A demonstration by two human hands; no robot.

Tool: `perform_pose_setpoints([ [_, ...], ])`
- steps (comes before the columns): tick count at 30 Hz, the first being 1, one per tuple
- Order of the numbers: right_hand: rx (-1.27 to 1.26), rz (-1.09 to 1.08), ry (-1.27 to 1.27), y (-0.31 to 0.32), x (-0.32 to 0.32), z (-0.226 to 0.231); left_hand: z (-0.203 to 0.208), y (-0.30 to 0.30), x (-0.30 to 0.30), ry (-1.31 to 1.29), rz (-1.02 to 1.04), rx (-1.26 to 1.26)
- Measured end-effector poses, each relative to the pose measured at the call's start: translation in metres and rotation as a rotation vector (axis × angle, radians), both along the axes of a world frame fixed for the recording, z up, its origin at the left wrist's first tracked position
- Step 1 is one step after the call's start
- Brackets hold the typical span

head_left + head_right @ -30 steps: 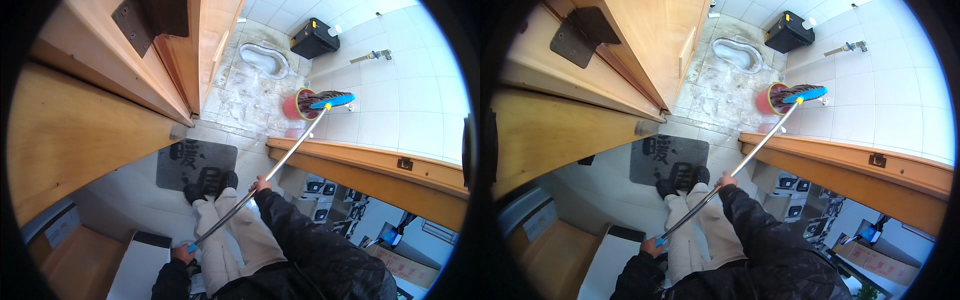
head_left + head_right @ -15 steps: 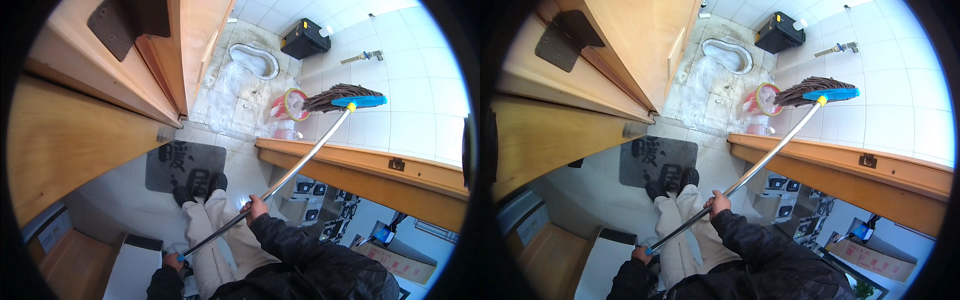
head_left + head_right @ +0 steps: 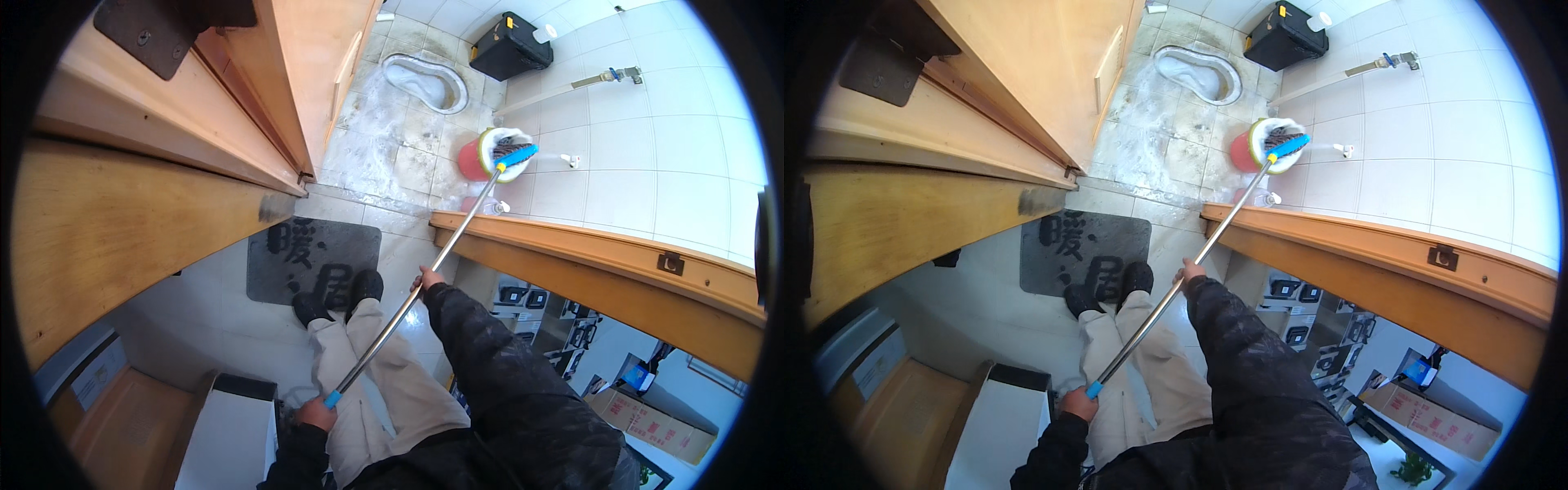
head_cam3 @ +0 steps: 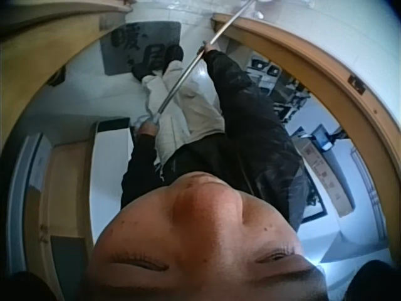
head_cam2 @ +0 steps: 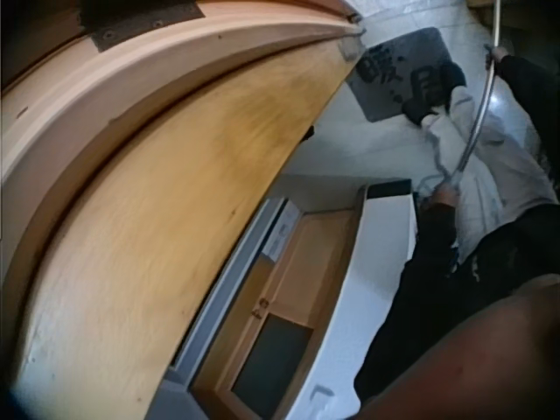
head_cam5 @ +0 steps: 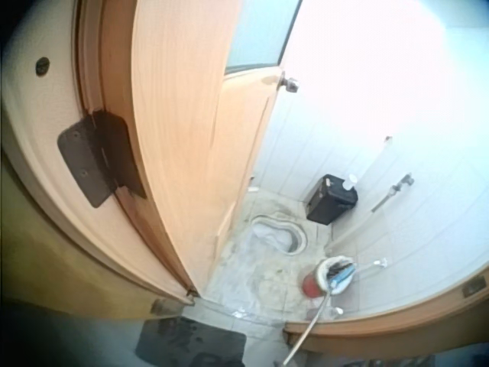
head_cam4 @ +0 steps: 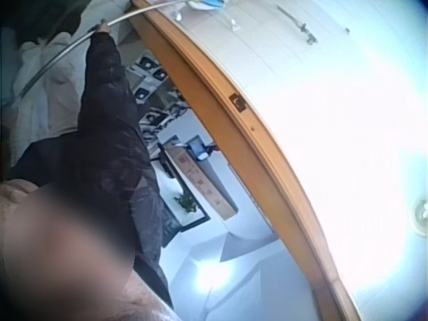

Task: The person mops a tiled bathroom floor using a mop and a bucket. They repeatedly dip the mop into the bucket and scrub the floor around a squat toilet. After finishing, they place the mop into a storage bin and walk out of the bathroom into a room with boxes and scooters.

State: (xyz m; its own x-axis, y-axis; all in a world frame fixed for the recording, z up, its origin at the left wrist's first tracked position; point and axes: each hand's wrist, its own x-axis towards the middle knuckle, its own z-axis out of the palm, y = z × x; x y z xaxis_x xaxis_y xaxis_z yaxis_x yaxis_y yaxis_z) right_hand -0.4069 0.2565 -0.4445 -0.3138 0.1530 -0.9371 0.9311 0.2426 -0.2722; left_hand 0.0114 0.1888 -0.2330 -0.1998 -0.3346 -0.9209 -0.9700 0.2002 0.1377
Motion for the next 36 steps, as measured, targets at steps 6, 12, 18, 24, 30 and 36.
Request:
perform_pose_setpoints([
  [6, -0.003, 0.075, 0.193, -0.010, -0.062, -0.006, 0.082, -0.023, -0.078, 0.029, -0.005, -0.045],
  [12, 0.082, 0.403, 0.210, -0.021, -0.090, 0.039, 0.107, -0.026, -0.110, 0.183, 0.019, 0.104],
  [18, 0.044, 0.195, 0.214, -0.019, -0.046, 0.081, 0.141, -0.036, -0.102, 0.416, 0.041, 0.270],
  [24, -0.115, 0.133, 0.159, 0.016, -0.018, 0.226, 0.186, -0.004, -0.154, 0.852, 0.039, 0.734],
  [30, -0.340, 0.073, 0.098, 0.068, 0.052, 0.381, 0.203, -0.005, -0.180, 0.776, -0.158, 1.098],
  [36, -0.530, -0.108, -0.012, 0.068, 0.122, 0.412, 0.112, -0.079, -0.159, 0.475, -0.188, 0.698],
])
